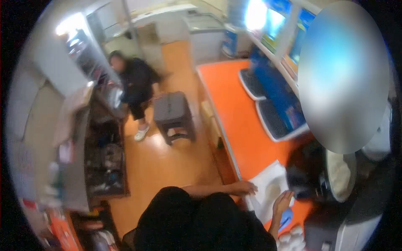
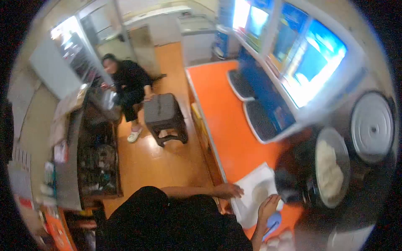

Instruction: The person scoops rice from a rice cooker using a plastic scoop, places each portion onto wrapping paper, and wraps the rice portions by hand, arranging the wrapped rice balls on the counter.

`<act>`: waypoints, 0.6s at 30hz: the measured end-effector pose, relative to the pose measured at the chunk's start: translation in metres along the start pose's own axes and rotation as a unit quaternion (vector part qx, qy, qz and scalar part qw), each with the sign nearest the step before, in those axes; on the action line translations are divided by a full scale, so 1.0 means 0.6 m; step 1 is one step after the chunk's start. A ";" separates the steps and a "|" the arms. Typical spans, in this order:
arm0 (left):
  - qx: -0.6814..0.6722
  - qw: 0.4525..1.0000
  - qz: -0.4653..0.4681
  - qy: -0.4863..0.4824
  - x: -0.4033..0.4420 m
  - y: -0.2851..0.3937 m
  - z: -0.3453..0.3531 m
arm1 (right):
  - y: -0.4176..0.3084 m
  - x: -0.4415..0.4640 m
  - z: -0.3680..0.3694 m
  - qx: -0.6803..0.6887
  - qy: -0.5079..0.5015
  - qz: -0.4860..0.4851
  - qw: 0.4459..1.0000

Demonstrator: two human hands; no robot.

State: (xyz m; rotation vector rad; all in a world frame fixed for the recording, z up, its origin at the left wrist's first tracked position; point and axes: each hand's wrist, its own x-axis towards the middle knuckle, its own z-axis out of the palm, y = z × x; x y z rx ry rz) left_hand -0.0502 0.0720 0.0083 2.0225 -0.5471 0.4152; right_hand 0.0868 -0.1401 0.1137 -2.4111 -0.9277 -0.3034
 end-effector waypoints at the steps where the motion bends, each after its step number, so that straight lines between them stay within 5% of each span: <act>1: -0.037 0.998 0.043 0.015 0.001 0.004 -0.003 | 0.018 -0.013 0.002 0.000 0.035 0.021 0.999; 3: -0.050 0.997 0.057 0.016 -0.025 -0.068 0.049 | 0.056 -0.042 -0.022 0.019 0.072 0.117 0.990; 6: -0.064 0.997 0.015 0.032 -0.002 -0.014 0.015 | 0.067 -0.089 -0.048 0.062 0.089 0.255 0.961; 8: 0.023 0.999 -0.034 -0.024 0.002 -0.002 0.007 | 0.089 -0.134 -0.033 -0.034 0.094 0.154 0.983; 10: 0.059 0.996 -0.052 -0.030 0.001 0.000 0.007 | 0.021 -0.129 -0.052 0.145 0.088 0.227 0.959; 15: 0.018 0.999 -0.045 -0.015 0.014 -0.019 0.011 | -0.088 -0.119 -0.058 0.075 -0.022 0.016 0.997; 18: 0.046 0.996 -0.051 -0.052 0.041 0.003 -0.015 | -0.048 -0.132 0.016 0.058 0.026 0.103 0.993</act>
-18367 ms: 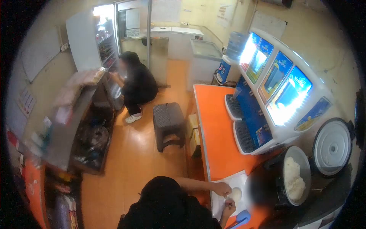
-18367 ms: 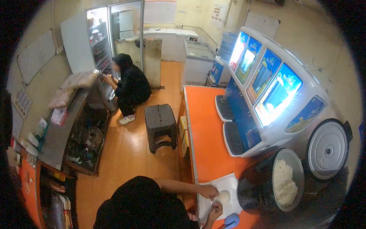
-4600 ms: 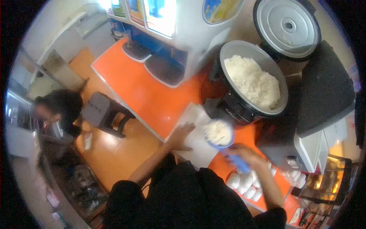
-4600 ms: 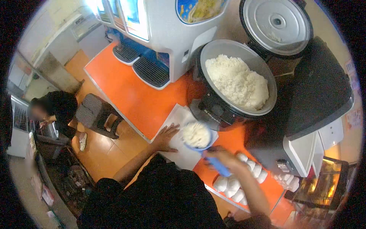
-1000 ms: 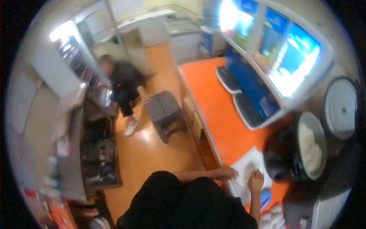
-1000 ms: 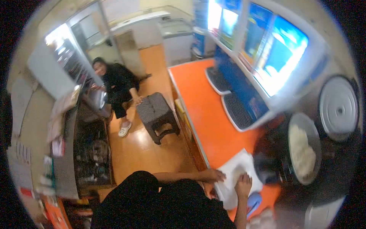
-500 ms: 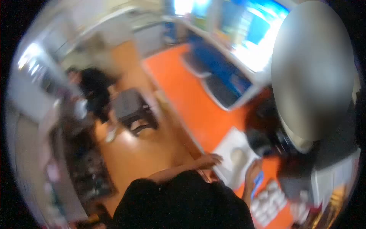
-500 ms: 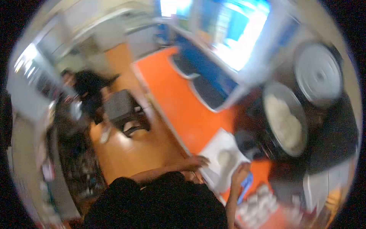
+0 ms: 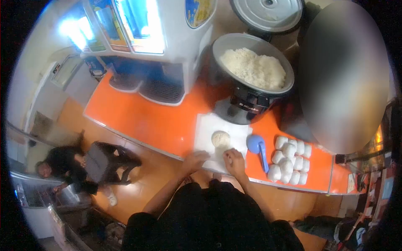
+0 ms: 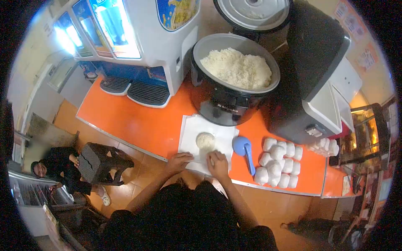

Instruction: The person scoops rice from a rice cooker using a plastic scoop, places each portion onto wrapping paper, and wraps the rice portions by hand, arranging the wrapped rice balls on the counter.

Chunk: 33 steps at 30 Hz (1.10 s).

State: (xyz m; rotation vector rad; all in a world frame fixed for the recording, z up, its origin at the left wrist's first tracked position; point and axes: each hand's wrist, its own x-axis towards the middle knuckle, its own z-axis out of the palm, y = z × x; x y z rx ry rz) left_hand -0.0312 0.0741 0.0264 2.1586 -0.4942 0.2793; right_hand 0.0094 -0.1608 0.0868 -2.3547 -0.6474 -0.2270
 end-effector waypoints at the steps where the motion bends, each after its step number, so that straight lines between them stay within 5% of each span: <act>1: 0.005 1.000 -0.001 -0.001 -0.002 0.001 0.000 | -0.005 0.020 0.002 0.002 0.044 -0.001 0.999; 10: 0.002 0.999 0.011 0.043 -0.016 -0.001 0.014 | -0.014 0.111 0.012 -0.092 0.009 -0.066 0.993; 25: -0.003 0.998 0.016 0.062 -0.030 -0.008 0.028 | -0.020 0.129 0.036 -0.278 -0.039 -0.044 0.959; 28: -0.005 0.997 0.023 0.072 -0.032 -0.010 0.031 | -0.040 0.133 0.017 -0.162 -0.043 0.078 0.983; 30: -0.001 0.997 0.020 0.072 -0.031 -0.008 0.030 | 0.013 0.119 0.046 0.008 0.042 0.128 0.991; 33: 0.005 0.998 0.005 0.059 -0.029 0.000 0.025 | 0.063 0.109 0.046 0.228 0.072 0.233 0.943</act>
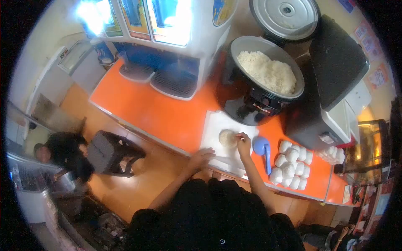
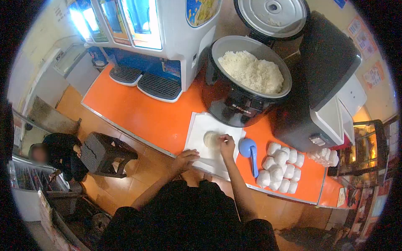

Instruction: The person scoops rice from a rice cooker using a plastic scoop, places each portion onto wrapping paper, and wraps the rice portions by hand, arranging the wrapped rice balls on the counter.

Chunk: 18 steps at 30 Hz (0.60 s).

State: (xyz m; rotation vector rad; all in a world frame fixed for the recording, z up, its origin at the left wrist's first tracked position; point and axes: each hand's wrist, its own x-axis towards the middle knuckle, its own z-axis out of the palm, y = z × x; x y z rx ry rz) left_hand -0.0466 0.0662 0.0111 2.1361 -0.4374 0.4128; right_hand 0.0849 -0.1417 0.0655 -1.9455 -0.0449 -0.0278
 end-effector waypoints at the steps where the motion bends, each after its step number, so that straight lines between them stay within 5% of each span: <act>1: -0.001 1.000 -0.003 0.001 -0.001 -0.002 0.002 | -0.001 0.000 -0.005 0.064 -0.010 0.050 0.997; 8: -0.018 1.000 -0.013 0.012 -0.005 -0.008 0.008 | -0.029 -0.014 -0.047 0.273 -0.077 0.238 0.929; 18: -0.033 0.999 -0.017 0.002 -0.002 0.005 -0.002 | -0.033 -0.023 -0.038 0.226 -0.043 0.180 0.956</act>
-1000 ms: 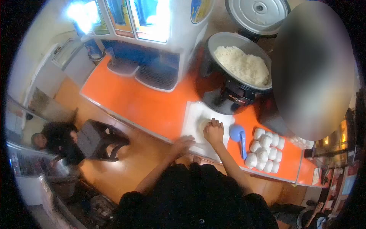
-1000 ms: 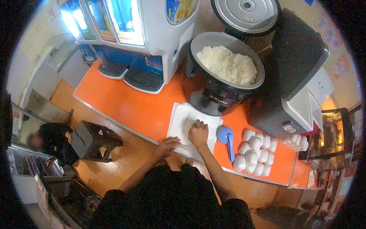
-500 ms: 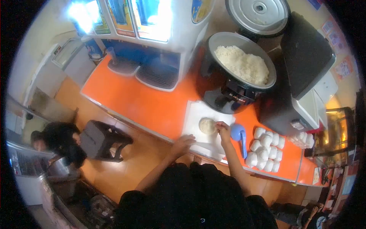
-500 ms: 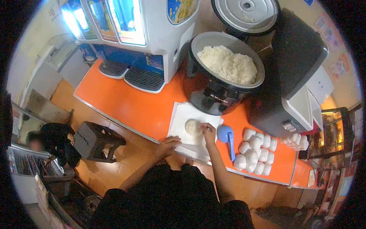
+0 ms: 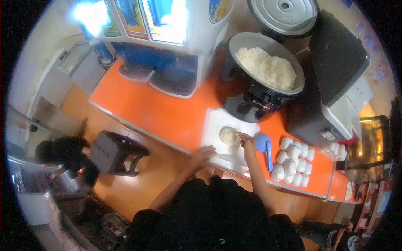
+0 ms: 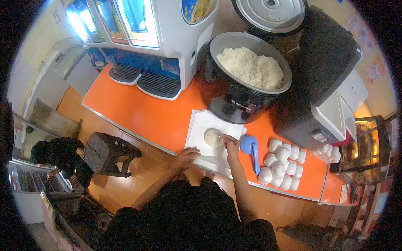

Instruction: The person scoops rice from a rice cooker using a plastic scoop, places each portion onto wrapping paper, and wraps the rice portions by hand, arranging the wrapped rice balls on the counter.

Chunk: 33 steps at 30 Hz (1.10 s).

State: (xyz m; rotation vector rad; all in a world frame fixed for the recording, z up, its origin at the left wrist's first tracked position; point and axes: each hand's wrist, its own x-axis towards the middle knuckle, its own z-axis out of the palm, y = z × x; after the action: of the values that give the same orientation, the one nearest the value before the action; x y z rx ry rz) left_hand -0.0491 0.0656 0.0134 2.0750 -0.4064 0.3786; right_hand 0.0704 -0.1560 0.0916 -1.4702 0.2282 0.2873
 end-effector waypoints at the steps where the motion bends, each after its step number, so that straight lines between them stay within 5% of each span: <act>1: 0.011 1.000 0.001 -0.006 0.001 0.003 -0.003 | 0.000 -0.004 -0.002 0.001 0.004 0.000 1.000; 7: -0.007 1.000 0.014 0.017 0.004 0.012 -0.009 | -0.026 -0.060 0.013 0.035 -0.039 0.013 0.999; 14: 0.074 0.996 0.038 -0.040 -0.024 0.008 -0.005 | -0.026 -0.087 0.154 -0.018 -0.268 0.077 0.960; 15: -0.146 0.988 -0.042 -0.035 -0.033 0.001 0.007 | -0.035 -0.097 0.195 -0.031 -0.303 0.111 0.946; 17: -0.317 0.940 -0.125 -0.010 -0.056 -0.002 0.028 | 0.027 -0.076 0.259 -0.107 -0.411 0.008 0.905; 20: -0.041 0.997 -0.046 -0.037 -0.061 0.007 0.037 | 0.120 -0.038 0.324 -0.263 -0.487 -0.226 0.802; 23: 0.002 0.998 -0.052 -0.024 -0.059 0.011 0.037 | 0.127 -0.052 0.344 -0.398 -0.411 -0.398 0.717; 28: 0.010 0.997 -0.075 0.004 -0.055 0.000 0.048 | 0.088 -0.057 0.331 -0.438 -0.402 -0.524 0.610; 33: 0.020 0.987 -0.149 -0.048 -0.057 -0.015 0.057 | 0.073 -0.039 0.326 -0.497 -0.446 -0.516 0.537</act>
State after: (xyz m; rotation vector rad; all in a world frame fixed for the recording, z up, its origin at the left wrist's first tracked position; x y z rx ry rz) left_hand -0.0724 0.0453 -0.0250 2.1588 -0.1404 0.1103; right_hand 0.0296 0.0407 0.0754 -2.0256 -1.9228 0.1247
